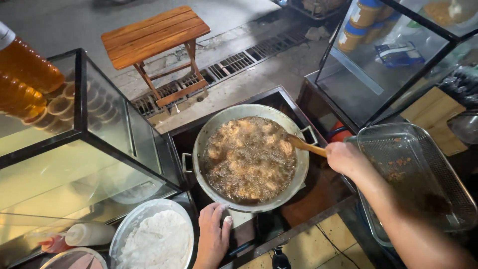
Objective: The recorder is frying chicken pieces in a large pan and subsequently battering raw chicken for more frying.
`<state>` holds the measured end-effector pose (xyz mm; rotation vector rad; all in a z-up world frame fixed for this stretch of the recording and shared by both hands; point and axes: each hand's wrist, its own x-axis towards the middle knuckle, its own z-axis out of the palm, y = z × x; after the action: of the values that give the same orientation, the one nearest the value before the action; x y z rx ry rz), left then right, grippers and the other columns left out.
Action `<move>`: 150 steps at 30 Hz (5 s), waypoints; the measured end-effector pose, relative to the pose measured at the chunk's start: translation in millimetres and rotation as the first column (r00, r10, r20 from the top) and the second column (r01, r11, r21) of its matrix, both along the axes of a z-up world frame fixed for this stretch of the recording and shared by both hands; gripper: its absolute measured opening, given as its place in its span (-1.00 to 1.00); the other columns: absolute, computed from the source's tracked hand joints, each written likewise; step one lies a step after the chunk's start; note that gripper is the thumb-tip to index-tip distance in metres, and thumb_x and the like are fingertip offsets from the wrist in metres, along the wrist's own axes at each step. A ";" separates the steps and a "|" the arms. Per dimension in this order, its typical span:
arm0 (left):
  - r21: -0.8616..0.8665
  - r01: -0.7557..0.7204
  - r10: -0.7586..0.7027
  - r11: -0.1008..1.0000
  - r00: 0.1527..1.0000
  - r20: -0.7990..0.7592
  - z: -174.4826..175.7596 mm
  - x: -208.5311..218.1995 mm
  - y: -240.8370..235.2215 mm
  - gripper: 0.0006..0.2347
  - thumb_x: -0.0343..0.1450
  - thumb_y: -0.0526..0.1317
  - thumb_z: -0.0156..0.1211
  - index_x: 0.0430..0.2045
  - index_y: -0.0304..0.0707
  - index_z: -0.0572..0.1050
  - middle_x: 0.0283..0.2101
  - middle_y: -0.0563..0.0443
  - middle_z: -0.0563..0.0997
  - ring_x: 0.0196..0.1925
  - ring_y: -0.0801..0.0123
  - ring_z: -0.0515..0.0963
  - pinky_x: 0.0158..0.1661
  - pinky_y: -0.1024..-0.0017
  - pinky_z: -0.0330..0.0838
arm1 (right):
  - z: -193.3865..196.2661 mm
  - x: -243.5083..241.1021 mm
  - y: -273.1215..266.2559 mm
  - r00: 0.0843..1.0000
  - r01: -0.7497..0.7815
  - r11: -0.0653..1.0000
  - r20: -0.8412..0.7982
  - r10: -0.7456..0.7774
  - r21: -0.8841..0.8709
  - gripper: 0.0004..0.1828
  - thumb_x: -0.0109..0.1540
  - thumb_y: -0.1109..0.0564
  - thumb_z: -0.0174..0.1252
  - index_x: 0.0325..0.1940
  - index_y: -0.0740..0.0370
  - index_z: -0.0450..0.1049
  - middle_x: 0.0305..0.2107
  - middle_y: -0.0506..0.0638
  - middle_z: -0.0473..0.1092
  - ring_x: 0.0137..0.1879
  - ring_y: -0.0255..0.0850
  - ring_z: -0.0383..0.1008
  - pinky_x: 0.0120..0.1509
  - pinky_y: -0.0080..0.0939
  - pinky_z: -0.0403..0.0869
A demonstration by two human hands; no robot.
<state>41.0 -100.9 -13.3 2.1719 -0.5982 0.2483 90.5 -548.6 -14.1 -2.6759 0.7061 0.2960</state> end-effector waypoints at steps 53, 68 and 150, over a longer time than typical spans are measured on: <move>0.010 -0.234 0.233 0.972 0.965 -0.118 -3.8 -22.1 7.2 -0.72 0.34 -0.32 0.22 -0.07 -0.31 0.51 -0.07 -0.17 0.51 0.07 -0.03 0.44 0.13 0.15 0.27 | -26.3 185.8 118.8 0.752 -0.657 0.613 -0.321 0.576 -0.439 -0.81 0.27 0.13 0.11 -0.19 0.20 0.61 -0.26 0.09 0.57 -0.14 -0.10 0.60 -0.14 -0.05 0.60; -0.036 -0.239 0.236 0.970 0.969 -0.070 -8.0 -18.3 11.1 -0.71 0.32 -0.35 0.24 -0.06 -0.33 0.49 -0.07 -0.19 0.50 0.06 -0.05 0.44 0.12 0.14 0.27 | -43.8 190.8 133.5 0.748 -0.596 0.650 -0.031 0.663 -0.471 -0.73 0.32 0.08 -0.02 -0.26 0.14 0.59 -0.34 0.15 0.55 -0.17 -0.02 0.59 -0.07 -0.05 0.57; -0.050 0.200 -0.203 0.978 0.978 -0.049 9.2 -43.7 78.2 -0.74 0.34 -0.29 0.23 -0.09 -0.30 0.52 -0.05 -0.18 0.51 0.05 -0.03 0.44 0.11 0.16 0.30 | -44.4 -168.5 145.8 0.904 0.153 0.988 0.401 -0.145 0.012 -0.68 0.33 -0.01 0.03 0.13 0.02 0.50 -0.18 0.26 0.52 0.00 0.25 0.50 0.05 0.21 0.46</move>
<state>-2.6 -22.7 -4.1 2.0508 -0.7690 0.0923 -78.1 -402.8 -58.5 -2.5593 0.7737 -0.2975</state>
